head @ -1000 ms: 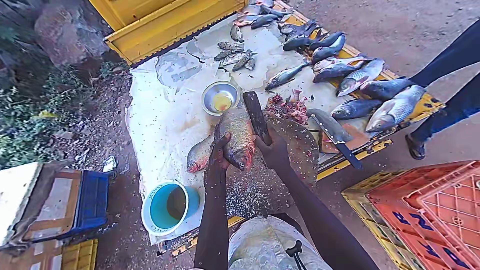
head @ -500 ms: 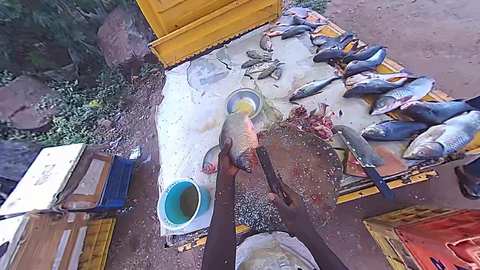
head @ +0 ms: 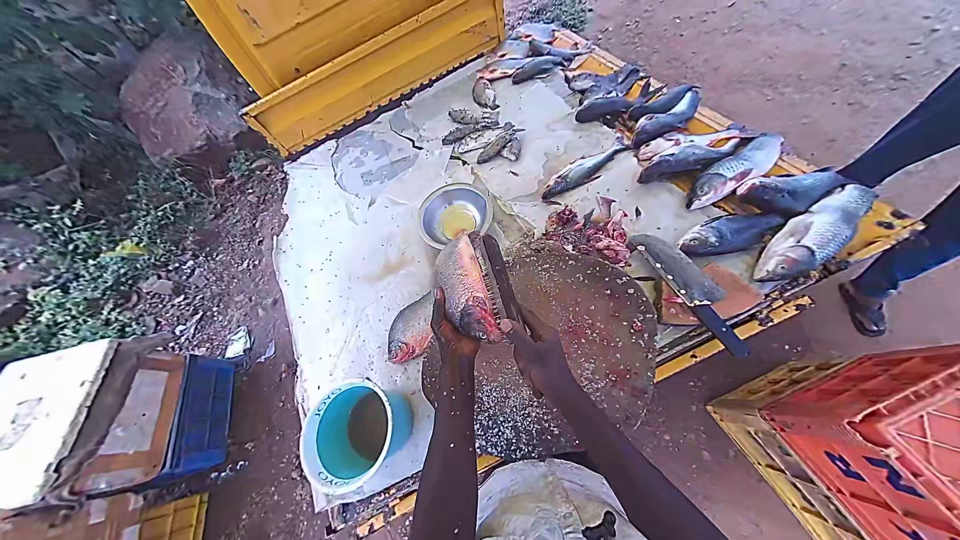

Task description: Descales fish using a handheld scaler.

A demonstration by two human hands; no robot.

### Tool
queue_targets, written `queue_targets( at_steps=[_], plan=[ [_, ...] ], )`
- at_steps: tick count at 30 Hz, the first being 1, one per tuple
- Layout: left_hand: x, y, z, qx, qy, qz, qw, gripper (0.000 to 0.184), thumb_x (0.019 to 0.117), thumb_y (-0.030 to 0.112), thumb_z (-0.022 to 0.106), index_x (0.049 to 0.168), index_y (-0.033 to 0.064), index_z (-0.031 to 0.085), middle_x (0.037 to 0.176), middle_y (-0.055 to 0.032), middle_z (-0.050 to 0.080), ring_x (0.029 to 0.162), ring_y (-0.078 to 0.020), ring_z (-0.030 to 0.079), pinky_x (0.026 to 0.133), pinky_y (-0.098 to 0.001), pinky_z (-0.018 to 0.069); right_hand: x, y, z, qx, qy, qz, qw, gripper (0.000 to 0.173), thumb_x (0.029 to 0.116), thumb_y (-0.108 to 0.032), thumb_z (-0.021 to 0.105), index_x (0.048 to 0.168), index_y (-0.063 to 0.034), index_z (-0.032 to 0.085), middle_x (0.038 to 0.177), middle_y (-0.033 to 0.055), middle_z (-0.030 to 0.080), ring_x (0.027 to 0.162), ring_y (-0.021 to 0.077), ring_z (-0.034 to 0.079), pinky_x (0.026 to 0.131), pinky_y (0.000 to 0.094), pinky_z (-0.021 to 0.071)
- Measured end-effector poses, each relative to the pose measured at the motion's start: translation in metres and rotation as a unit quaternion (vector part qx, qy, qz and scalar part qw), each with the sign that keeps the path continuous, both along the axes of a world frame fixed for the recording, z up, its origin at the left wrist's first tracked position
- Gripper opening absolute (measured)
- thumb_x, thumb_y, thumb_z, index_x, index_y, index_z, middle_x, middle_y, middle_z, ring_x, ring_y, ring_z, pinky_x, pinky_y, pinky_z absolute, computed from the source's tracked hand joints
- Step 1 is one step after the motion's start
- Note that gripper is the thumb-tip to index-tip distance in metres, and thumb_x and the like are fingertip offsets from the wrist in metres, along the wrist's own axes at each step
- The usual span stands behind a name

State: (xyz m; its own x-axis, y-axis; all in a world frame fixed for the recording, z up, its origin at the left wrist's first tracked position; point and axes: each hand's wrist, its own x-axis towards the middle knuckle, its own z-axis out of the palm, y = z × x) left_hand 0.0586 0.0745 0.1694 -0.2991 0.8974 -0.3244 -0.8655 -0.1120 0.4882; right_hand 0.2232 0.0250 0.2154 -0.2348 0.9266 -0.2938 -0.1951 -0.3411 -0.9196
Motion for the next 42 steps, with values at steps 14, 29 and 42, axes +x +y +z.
queue_targets(
  at_steps=[14, 29, 42],
  plan=[
    [-0.019, 0.003, -0.026, -0.052, -0.031, -0.062, 0.996, 0.043, 0.1050, 0.050, 0.047, 0.127, 0.0154, 0.061, 0.109, -0.0101, 0.071, 0.095, -0.0221, 0.072, 0.079, -0.0437, 0.0618, 0.029, -0.050, -0.003, -0.093, -0.013, 0.068, 0.993, 0.054, 0.1006, -0.039, 0.062, 0.146, -0.0121, 0.053, 0.065, -0.0019, 0.049, 0.040, 0.0062, 0.041, 0.036, 0.0210, 0.0403],
    [-0.033, -0.038, -0.061, -0.174, 0.052, -0.112, 0.977, 0.042, 0.1016, 0.044, 0.058, 0.132, 0.0149, 0.059, 0.116, -0.0118, 0.070, 0.101, -0.0256, 0.070, 0.082, -0.0488, 0.0604, -0.010, -0.005, -0.034, 0.032, -0.424, 0.090, 0.901, 0.068, 0.0950, -0.059, 0.066, 0.151, -0.0244, 0.049, 0.096, 0.0151, 0.072, 0.083, 0.0337, 0.070, 0.074, 0.0606, 0.0558],
    [-0.037, -0.021, -0.060, -0.218, 0.162, -0.208, 0.940, 0.046, 0.0969, 0.041, 0.067, 0.133, 0.0146, 0.060, 0.117, -0.0118, 0.071, 0.103, -0.0256, 0.070, 0.083, -0.0487, 0.0603, 0.021, -0.121, -0.068, -0.028, -0.291, 0.017, 0.956, 0.079, 0.0909, -0.057, 0.070, 0.154, -0.0136, 0.049, 0.117, 0.0064, 0.074, 0.099, 0.0129, 0.072, 0.090, 0.0373, 0.0592]
  ],
)
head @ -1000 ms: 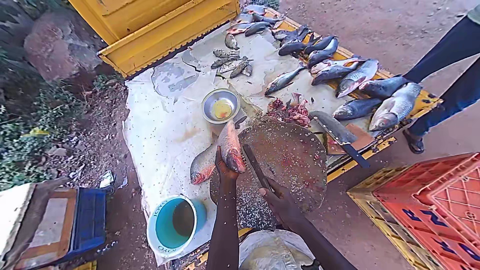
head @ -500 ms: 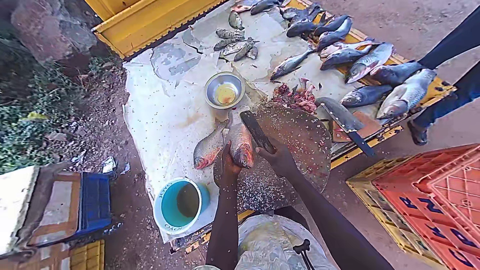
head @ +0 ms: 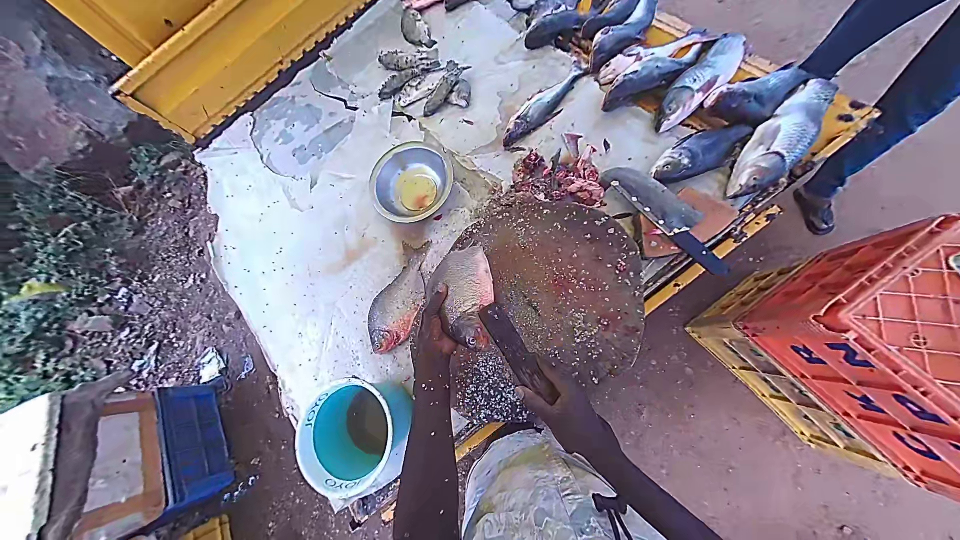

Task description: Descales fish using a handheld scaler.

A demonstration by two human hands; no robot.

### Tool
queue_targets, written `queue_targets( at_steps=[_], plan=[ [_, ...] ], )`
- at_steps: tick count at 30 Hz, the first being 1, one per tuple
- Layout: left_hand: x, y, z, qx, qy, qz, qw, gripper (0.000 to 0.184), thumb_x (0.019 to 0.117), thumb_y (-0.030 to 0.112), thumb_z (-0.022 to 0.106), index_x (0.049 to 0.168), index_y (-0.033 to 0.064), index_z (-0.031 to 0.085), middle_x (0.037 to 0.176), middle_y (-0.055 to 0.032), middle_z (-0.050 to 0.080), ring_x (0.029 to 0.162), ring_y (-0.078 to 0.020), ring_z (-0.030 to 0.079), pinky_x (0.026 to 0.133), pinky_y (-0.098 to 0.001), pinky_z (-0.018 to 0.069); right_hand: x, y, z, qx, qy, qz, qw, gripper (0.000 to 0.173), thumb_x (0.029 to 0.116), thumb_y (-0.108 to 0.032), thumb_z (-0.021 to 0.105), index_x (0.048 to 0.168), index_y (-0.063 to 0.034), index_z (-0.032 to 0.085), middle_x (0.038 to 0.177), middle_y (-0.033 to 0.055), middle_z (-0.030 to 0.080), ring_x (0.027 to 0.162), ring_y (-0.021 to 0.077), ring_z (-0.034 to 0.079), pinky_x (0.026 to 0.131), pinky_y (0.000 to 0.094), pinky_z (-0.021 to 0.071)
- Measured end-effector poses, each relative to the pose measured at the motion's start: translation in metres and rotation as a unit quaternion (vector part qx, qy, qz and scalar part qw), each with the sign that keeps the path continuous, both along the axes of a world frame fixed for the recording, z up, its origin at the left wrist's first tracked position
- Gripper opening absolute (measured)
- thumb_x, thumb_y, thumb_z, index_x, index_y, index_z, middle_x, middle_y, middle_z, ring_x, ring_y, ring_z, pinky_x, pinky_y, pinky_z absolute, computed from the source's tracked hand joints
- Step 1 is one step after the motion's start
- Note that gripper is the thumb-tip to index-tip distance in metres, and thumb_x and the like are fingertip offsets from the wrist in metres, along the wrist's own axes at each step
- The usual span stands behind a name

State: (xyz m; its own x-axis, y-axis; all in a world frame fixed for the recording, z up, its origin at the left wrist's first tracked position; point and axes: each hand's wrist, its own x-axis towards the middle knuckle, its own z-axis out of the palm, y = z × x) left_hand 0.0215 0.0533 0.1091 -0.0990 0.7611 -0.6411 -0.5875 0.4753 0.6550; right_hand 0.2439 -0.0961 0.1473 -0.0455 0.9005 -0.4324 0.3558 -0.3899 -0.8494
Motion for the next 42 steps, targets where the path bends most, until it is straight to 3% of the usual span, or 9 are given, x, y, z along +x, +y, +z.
queue_targets(
  at_steps=[3, 8, 11, 17, 23, 28, 33, 37, 42],
  plan=[
    [-0.021, 0.014, -0.021, -0.004, 0.239, -0.196, 0.951, 0.065, 0.0866, 0.039, 0.081, 0.143, 0.0206, 0.055, 0.122, -0.0103, 0.070, 0.104, -0.0239, 0.070, 0.085, -0.0456, 0.0600, 0.035, 0.005, -0.021, -0.014, 0.042, -0.068, 0.997, 0.070, 0.0920, -0.046, 0.075, 0.150, -0.0128, 0.054, 0.120, 0.0068, 0.073, 0.099, 0.0114, 0.071, 0.089, 0.0337, 0.0601],
    [0.007, -0.036, -0.064, 0.133, 0.626, -0.425, 0.640, 0.108, 0.0838, 0.061, 0.074, 0.167, 0.0252, 0.015, 0.173, -0.0076, 0.016, 0.157, -0.0325, 0.019, 0.120, -0.0656, 0.0237, 0.064, 0.130, -0.060, -0.003, -0.124, -0.068, 0.990, 0.069, 0.0929, -0.060, 0.068, 0.150, -0.0245, 0.053, 0.117, 0.0178, 0.071, 0.102, 0.0373, 0.070, 0.087, 0.0673, 0.0526],
    [0.018, -0.055, -0.084, 0.178, 0.743, -0.399, 0.507, 0.115, 0.0741, 0.051, 0.084, 0.165, 0.0197, 0.022, 0.172, -0.0128, 0.016, 0.152, -0.0430, 0.028, 0.112, -0.0685, 0.0332, 0.042, 0.168, -0.081, -0.019, -0.191, -0.051, 0.980, 0.070, 0.0921, -0.065, 0.065, 0.146, -0.0216, 0.055, 0.116, 0.0173, 0.072, 0.105, 0.0388, 0.070, 0.087, 0.0670, 0.0527],
    [0.000, -0.051, -0.077, 0.186, 0.705, -0.408, 0.549, 0.100, 0.0876, 0.038, 0.076, 0.166, 0.0147, 0.018, 0.170, -0.0179, 0.021, 0.151, -0.0395, 0.034, 0.119, -0.0570, 0.0329, -0.019, -0.011, -0.073, -0.058, -0.138, -0.036, 0.988, 0.083, 0.0924, -0.062, 0.064, 0.159, -0.0176, 0.042, 0.113, 0.0142, 0.074, 0.099, 0.0301, 0.073, 0.091, 0.0541, 0.0564],
    [0.002, -0.049, -0.104, 0.185, 0.745, -0.388, 0.510, 0.110, 0.0803, 0.052, 0.079, 0.165, 0.0166, 0.018, 0.165, -0.0233, 0.028, 0.141, -0.0451, 0.045, 0.109, -0.0600, 0.0439, -0.011, 0.079, -0.085, 0.014, -0.137, -0.129, 0.982, 0.075, 0.0936, -0.060, 0.066, 0.157, -0.0276, 0.042, 0.104, 0.0188, 0.072, 0.088, 0.0389, 0.070, 0.073, 0.0660, 0.0539],
    [0.003, -0.032, -0.075, 0.156, 0.721, -0.436, 0.516, 0.106, 0.0817, 0.031, 0.083, 0.165, 0.0145, 0.018, 0.163, -0.0258, 0.031, 0.132, -0.0468, 0.054, 0.100, -0.0613, 0.0495, -0.033, -0.052, -0.095, -0.036, 0.061, -0.157, 0.985, 0.077, 0.0904, -0.042, 0.077, 0.152, -0.0060, 0.050, 0.124, 0.0146, 0.071, 0.104, 0.0169, 0.071, 0.094, 0.0359, 0.0584],
    [-0.019, -0.026, -0.035, 0.173, 0.592, -0.471, 0.630, 0.073, 0.0889, 0.033, 0.077, 0.154, 0.0225, 0.044, 0.132, -0.0215, 0.065, 0.117, -0.0439, 0.063, 0.094, -0.0678, 0.0490, 0.041, 0.003, -0.057, 0.041, -0.023, -0.200, 0.979, 0.065, 0.0956, -0.038, 0.074, 0.152, -0.0157, 0.051, 0.093, 0.0126, 0.069, 0.065, 0.0179, 0.058, 0.064, 0.0405, 0.0529],
    [-0.023, -0.032, 0.019, 0.066, 0.384, -0.581, 0.715, 0.060, 0.0907, 0.004, 0.073, 0.147, 0.0089, 0.053, 0.133, -0.0188, 0.064, 0.119, -0.0293, 0.063, 0.105, -0.0499, 0.0483, 0.045, -0.005, -0.067, -0.013, -0.094, -0.121, 0.988, 0.074, 0.0921, -0.054, 0.072, 0.153, -0.0178, 0.051, 0.123, 0.0155, 0.071, 0.107, 0.0293, 0.069, 0.097, 0.0557, 0.0531],
    [-0.033, -0.016, -0.013, 0.124, 0.421, -0.519, 0.733, 0.051, 0.0816, 0.017, 0.083, 0.129, 0.0103, 0.067, 0.114, -0.0152, 0.072, 0.100, -0.0285, 0.070, 0.087, -0.0513, 0.0567, 0.031, -0.019, -0.093, -0.046, -0.014, -0.209, 0.977, 0.072, 0.0917, -0.050, 0.075, 0.150, -0.0135, 0.054, 0.121, 0.0160, 0.071, 0.104, 0.0264, 0.070, 0.093, 0.0512, 0.0556]
  ],
)
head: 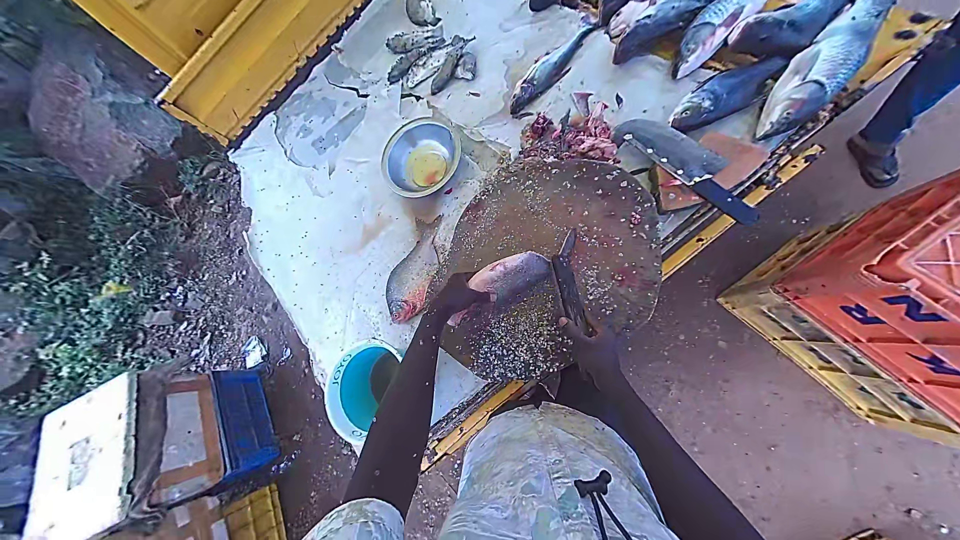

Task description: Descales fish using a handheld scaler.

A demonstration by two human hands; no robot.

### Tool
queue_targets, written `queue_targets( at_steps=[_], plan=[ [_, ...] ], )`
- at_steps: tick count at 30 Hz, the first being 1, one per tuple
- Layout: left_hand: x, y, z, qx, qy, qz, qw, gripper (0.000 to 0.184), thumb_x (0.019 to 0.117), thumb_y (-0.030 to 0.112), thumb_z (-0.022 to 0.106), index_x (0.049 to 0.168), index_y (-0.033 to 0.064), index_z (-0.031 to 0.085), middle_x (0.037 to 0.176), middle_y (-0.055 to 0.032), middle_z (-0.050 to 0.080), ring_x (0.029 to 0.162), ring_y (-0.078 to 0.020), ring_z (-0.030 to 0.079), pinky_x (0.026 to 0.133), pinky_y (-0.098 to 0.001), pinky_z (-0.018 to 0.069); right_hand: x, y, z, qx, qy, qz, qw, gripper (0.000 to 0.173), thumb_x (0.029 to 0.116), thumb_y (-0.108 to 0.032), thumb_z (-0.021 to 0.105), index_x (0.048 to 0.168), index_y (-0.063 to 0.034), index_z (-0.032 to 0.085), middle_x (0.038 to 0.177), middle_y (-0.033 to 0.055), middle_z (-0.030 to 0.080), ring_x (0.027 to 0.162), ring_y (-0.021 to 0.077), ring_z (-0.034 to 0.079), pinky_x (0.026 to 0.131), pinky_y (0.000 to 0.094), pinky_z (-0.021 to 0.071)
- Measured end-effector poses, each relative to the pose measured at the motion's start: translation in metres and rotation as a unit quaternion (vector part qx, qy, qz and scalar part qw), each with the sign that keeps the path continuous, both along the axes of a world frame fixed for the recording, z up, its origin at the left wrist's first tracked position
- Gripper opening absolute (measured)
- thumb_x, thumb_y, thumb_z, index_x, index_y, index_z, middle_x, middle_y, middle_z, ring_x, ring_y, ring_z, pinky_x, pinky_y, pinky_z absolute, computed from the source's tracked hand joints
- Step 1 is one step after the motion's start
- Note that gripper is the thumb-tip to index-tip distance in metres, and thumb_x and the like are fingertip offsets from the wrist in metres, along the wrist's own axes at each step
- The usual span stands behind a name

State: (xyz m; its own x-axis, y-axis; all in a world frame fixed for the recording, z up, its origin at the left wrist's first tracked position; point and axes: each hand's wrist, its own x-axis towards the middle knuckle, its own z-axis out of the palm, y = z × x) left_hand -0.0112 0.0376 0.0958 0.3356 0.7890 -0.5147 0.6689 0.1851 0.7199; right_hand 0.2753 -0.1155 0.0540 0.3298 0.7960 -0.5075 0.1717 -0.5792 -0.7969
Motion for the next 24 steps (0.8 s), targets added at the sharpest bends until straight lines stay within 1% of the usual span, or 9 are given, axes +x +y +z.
queue_targets(
  at_steps=[5, 8, 11, 14, 15, 16, 18, 21, 24],
  plan=[
    [0.032, 0.024, -0.007, 0.150, 0.179, -0.067, 0.970, 0.061, 0.0653, 0.027, 0.089, 0.122, 0.0139, 0.069, 0.109, -0.0191, 0.071, 0.100, -0.0394, 0.068, 0.080, -0.0651, 0.0529, 0.015, -0.017, 0.027, 0.018, -0.156, 0.132, 0.979, 0.081, 0.0886, -0.062, 0.070, 0.157, -0.0239, 0.047, 0.116, 0.0165, 0.074, 0.103, 0.0350, 0.072, 0.091, 0.0607, 0.0536],
    [0.045, 0.020, 0.009, 0.122, 0.206, -0.102, 0.965, 0.067, 0.0695, 0.029, 0.090, 0.132, 0.0227, 0.067, 0.115, -0.0144, 0.073, 0.105, -0.0362, 0.069, 0.087, -0.0643, 0.0529, -0.023, 0.044, 0.031, 0.085, -0.073, 0.146, 0.983, 0.080, 0.0903, -0.058, 0.069, 0.158, -0.0249, 0.044, 0.118, 0.0125, 0.073, 0.101, 0.0265, 0.072, 0.091, 0.0525, 0.0564],
    [0.059, 0.012, 0.026, 0.071, 0.228, -0.083, 0.967, 0.068, 0.0761, 0.021, 0.084, 0.140, 0.0255, 0.061, 0.121, -0.0152, 0.071, 0.110, -0.0383, 0.067, 0.090, -0.0660, 0.0505, -0.066, 0.146, 0.052, 0.153, 0.105, 0.070, 0.980, 0.072, 0.0928, -0.048, 0.073, 0.156, -0.0273, 0.047, 0.109, 0.0154, 0.071, 0.079, 0.0252, 0.067, 0.068, 0.0478, 0.0563],
    [0.053, 0.003, 0.024, 0.053, 0.224, -0.025, 0.973, 0.069, 0.0758, 0.022, 0.085, 0.140, 0.0265, 0.062, 0.125, -0.0137, 0.070, 0.116, -0.0367, 0.065, 0.096, -0.0648, 0.0495, -0.053, 0.145, 0.075, 0.128, 0.165, 0.069, 0.976, 0.064, 0.0953, -0.043, 0.073, 0.154, -0.0298, 0.051, 0.096, 0.0106, 0.067, 0.056, 0.0150, 0.053, 0.046, 0.0312, 0.0452],
    [0.048, 0.007, 0.021, 0.054, 0.216, -0.005, 0.975, 0.066, 0.0757, 0.024, 0.085, 0.138, 0.0227, 0.063, 0.125, -0.0154, 0.069, 0.116, -0.0373, 0.065, 0.095, -0.0644, 0.0496, -0.034, 0.129, 0.079, 0.120, 0.105, 0.116, 0.980, 0.067, 0.0945, -0.043, 0.074, 0.155, -0.0286, 0.049, 0.099, 0.0107, 0.069, 0.059, 0.0158, 0.056, 0.050, 0.0337, 0.0490],
    [0.042, 0.012, 0.019, 0.049, 0.214, 0.013, 0.976, 0.066, 0.0761, 0.026, 0.084, 0.138, 0.0201, 0.062, 0.126, -0.0164, 0.068, 0.118, -0.0371, 0.063, 0.096, -0.0634, 0.0494, -0.019, 0.111, 0.081, 0.090, 0.027, 0.177, 0.980, 0.071, 0.0917, -0.048, 0.075, 0.155, -0.0304, 0.049, 0.108, 0.0089, 0.072, 0.076, 0.0184, 0.067, 0.068, 0.0417, 0.0574],
    [0.039, 0.014, 0.019, 0.043, 0.221, 0.024, 0.974, 0.066, 0.0778, 0.027, 0.083, 0.139, 0.0174, 0.061, 0.128, -0.0174, 0.067, 0.120, -0.0375, 0.062, 0.099, -0.0623, 0.0488, -0.021, 0.097, 0.081, 0.010, -0.037, 0.254, 0.967, 0.078, 0.0889, -0.058, 0.073, 0.157, -0.0332, 0.044, 0.121, 0.0092, 0.072, 0.102, 0.0243, 0.071, 0.092, 0.0539, 0.0560],
    [0.055, 0.001, 0.027, 0.064, 0.224, 0.000, 0.973, 0.065, 0.0794, 0.025, 0.085, 0.139, 0.0179, 0.061, 0.128, -0.0187, 0.067, 0.119, -0.0406, 0.062, 0.098, -0.0650, 0.0480, -0.068, 0.158, 0.057, 0.086, 0.020, 0.197, 0.977, 0.070, 0.0919, -0.050, 0.074, 0.152, -0.0250, 0.050, 0.114, 0.0137, 0.072, 0.097, 0.0285, 0.071, 0.084, 0.0578, 0.0573],
    [0.048, -0.009, 0.017, 0.054, 0.229, 0.053, 0.971, 0.074, 0.0752, 0.031, 0.085, 0.144, 0.0314, 0.058, 0.132, -0.0109, 0.068, 0.124, -0.0345, 0.061, 0.102, -0.0621, 0.0473, -0.055, 0.212, 0.062, 0.131, 0.105, 0.218, 0.961, 0.060, 0.0926, -0.040, 0.076, 0.146, -0.0178, 0.059, 0.121, 0.0107, 0.072, 0.104, 0.0217, 0.071, 0.093, 0.0485, 0.0583]
  ],
)
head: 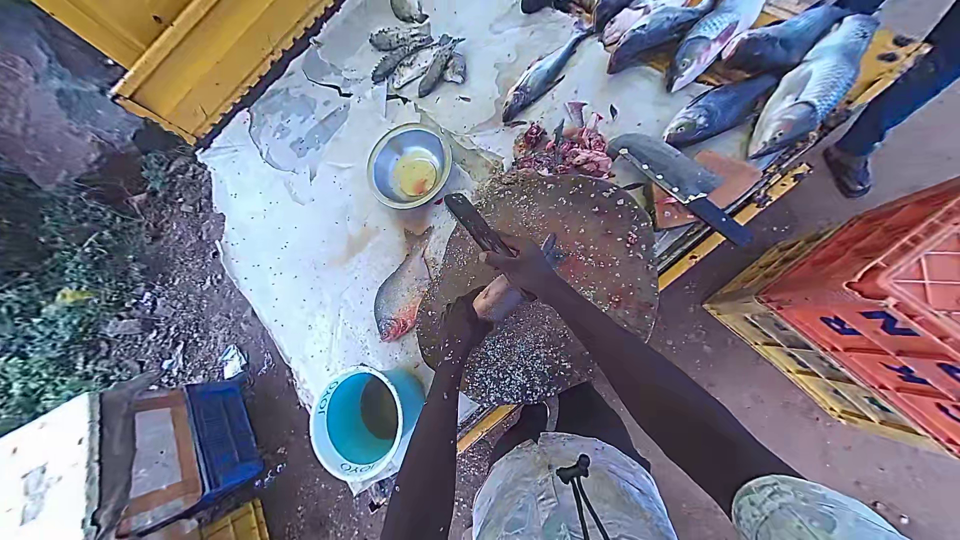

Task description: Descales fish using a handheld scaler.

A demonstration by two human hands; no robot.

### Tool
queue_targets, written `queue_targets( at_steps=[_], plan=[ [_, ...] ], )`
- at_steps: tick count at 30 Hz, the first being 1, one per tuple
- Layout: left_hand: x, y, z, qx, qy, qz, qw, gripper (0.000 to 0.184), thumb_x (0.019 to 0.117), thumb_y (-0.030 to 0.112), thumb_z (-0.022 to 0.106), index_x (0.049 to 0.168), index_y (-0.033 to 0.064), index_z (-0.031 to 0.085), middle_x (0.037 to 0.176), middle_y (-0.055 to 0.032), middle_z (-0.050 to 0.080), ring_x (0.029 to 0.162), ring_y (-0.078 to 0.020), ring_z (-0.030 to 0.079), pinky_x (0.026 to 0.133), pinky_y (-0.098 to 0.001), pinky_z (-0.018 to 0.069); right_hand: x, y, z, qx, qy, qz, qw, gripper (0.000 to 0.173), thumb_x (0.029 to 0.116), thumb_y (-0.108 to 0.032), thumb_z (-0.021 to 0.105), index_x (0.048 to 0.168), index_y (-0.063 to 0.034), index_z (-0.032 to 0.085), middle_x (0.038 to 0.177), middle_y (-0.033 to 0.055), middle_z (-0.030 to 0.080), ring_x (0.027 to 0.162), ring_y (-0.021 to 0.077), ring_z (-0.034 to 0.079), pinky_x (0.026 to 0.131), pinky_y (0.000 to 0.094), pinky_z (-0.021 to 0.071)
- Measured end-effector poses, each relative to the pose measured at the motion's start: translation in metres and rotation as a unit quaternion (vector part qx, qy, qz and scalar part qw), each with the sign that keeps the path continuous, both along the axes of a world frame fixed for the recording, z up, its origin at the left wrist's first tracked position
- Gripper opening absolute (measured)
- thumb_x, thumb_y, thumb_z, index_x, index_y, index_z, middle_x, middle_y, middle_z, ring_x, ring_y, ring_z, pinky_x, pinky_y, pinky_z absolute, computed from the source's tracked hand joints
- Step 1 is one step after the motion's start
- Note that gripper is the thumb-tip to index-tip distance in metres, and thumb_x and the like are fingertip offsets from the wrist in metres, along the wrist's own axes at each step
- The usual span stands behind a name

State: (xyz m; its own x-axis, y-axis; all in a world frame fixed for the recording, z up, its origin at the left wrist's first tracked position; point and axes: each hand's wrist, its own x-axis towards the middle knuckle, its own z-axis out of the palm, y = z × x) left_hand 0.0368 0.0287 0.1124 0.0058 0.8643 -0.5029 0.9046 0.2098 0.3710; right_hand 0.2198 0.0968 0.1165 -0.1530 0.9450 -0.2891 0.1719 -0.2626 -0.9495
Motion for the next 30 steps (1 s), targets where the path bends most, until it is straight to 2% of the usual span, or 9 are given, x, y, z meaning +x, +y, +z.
queue_targets(
  at_steps=[2, 6, 10, 14, 17, 21, 25, 28, 30],
  plan=[
    [-0.011, -0.006, -0.007, 0.013, -0.017, 0.045, 0.999, 0.074, 0.0748, 0.034, 0.085, 0.143, 0.0223, 0.059, 0.133, -0.0145, 0.066, 0.126, -0.0340, 0.060, 0.105, -0.0601, 0.0462, 0.044, -0.014, 0.007, -0.018, -0.065, 0.012, 0.998, 0.064, 0.0929, -0.039, 0.077, 0.151, -0.0216, 0.055, 0.127, 0.0103, 0.070, 0.106, 0.0214, 0.070, 0.094, 0.0470, 0.0567],
    [-0.022, -0.028, -0.006, 0.031, -0.044, 0.065, 0.996, 0.065, 0.0798, 0.030, 0.083, 0.139, 0.0143, 0.062, 0.127, -0.0190, 0.068, 0.121, -0.0366, 0.063, 0.102, -0.0606, 0.0465, 0.075, -0.079, -0.017, -0.098, -0.300, 0.011, 0.949, 0.062, 0.0909, -0.048, 0.076, 0.141, -0.0159, 0.059, 0.102, 0.0193, 0.071, 0.087, 0.0365, 0.071, 0.076, 0.0638, 0.0557],
    [-0.030, -0.024, -0.018, 0.065, -0.081, 0.039, 0.994, 0.070, 0.0764, 0.030, 0.085, 0.142, 0.0238, 0.061, 0.128, -0.0141, 0.069, 0.121, -0.0330, 0.063, 0.105, -0.0596, 0.0459, 0.106, -0.084, 0.018, -0.120, -0.233, 0.081, 0.962, 0.061, 0.0933, -0.040, 0.077, 0.149, -0.0225, 0.057, 0.122, 0.0129, 0.071, 0.102, 0.0270, 0.070, 0.090, 0.0531, 0.0557],
    [-0.023, -0.022, -0.025, 0.072, -0.067, -0.040, 0.994, 0.068, 0.0778, 0.030, 0.081, 0.142, 0.0358, 0.060, 0.127, -0.0111, 0.070, 0.118, -0.0345, 0.065, 0.100, -0.0626, 0.0478, 0.090, -0.087, 0.001, -0.079, -0.331, 0.052, 0.939, 0.053, 0.0929, -0.044, 0.075, 0.137, -0.0178, 0.060, 0.100, 0.0167, 0.072, 0.086, 0.0347, 0.070, 0.077, 0.0611, 0.0563],
    [-0.034, -0.024, -0.031, 0.086, -0.094, -0.035, 0.991, 0.068, 0.0772, 0.031, 0.080, 0.142, 0.0312, 0.060, 0.131, -0.0110, 0.068, 0.123, -0.0332, 0.062, 0.105, -0.0614, 0.0446, 0.092, -0.087, 0.013, -0.088, -0.223, 0.066, 0.969, 0.053, 0.0954, -0.039, 0.075, 0.143, -0.0215, 0.061, 0.112, 0.0132, 0.072, 0.091, 0.0252, 0.070, 0.083, 0.0501, 0.0567],
    [-0.032, -0.017, -0.024, 0.086, -0.114, -0.012, 0.990, 0.068, 0.0764, 0.027, 0.083, 0.141, 0.0256, 0.061, 0.129, -0.0118, 0.069, 0.122, -0.0319, 0.063, 0.104, -0.0595, 0.0468, 0.065, -0.079, -0.020, -0.085, -0.307, -0.005, 0.948, 0.057, 0.0945, -0.045, 0.073, 0.139, -0.0125, 0.058, 0.101, 0.0213, 0.071, 0.087, 0.0389, 0.070, 0.077, 0.0637, 0.0553],
    [-0.044, -0.016, -0.026, 0.085, -0.130, 0.038, 0.987, 0.073, 0.0722, 0.030, 0.089, 0.136, 0.0094, 0.063, 0.125, -0.0177, 0.069, 0.120, -0.0313, 0.064, 0.106, -0.0551, 0.0477, 0.060, -0.074, -0.010, -0.088, -0.141, 0.010, 0.986, 0.054, 0.0964, -0.040, 0.073, 0.146, -0.0237, 0.058, 0.088, 0.0107, 0.065, 0.060, 0.0174, 0.054, 0.054, 0.0364, 0.0478],
    [-0.043, -0.001, -0.038, 0.085, -0.100, 0.020, 0.991, 0.072, 0.0707, 0.035, 0.089, 0.136, 0.0141, 0.064, 0.124, -0.0159, 0.070, 0.118, -0.0322, 0.064, 0.103, -0.0580, 0.0480, 0.058, -0.062, -0.028, -0.066, -0.240, -0.003, 0.969, 0.055, 0.0942, -0.044, 0.074, 0.140, -0.0184, 0.058, 0.099, 0.0177, 0.071, 0.079, 0.0319, 0.069, 0.070, 0.0574, 0.0565],
    [-0.042, -0.003, -0.028, 0.059, -0.086, 0.024, 0.994, 0.073, 0.0715, 0.033, 0.089, 0.137, 0.0135, 0.063, 0.127, -0.0170, 0.068, 0.121, -0.0337, 0.063, 0.105, -0.0577, 0.0472, 0.036, -0.078, -0.013, -0.061, -0.201, 0.012, 0.978, 0.058, 0.0957, -0.042, 0.073, 0.146, -0.0205, 0.055, 0.102, 0.0155, 0.071, 0.083, 0.0295, 0.070, 0.076, 0.0550, 0.0578]
  ],
)
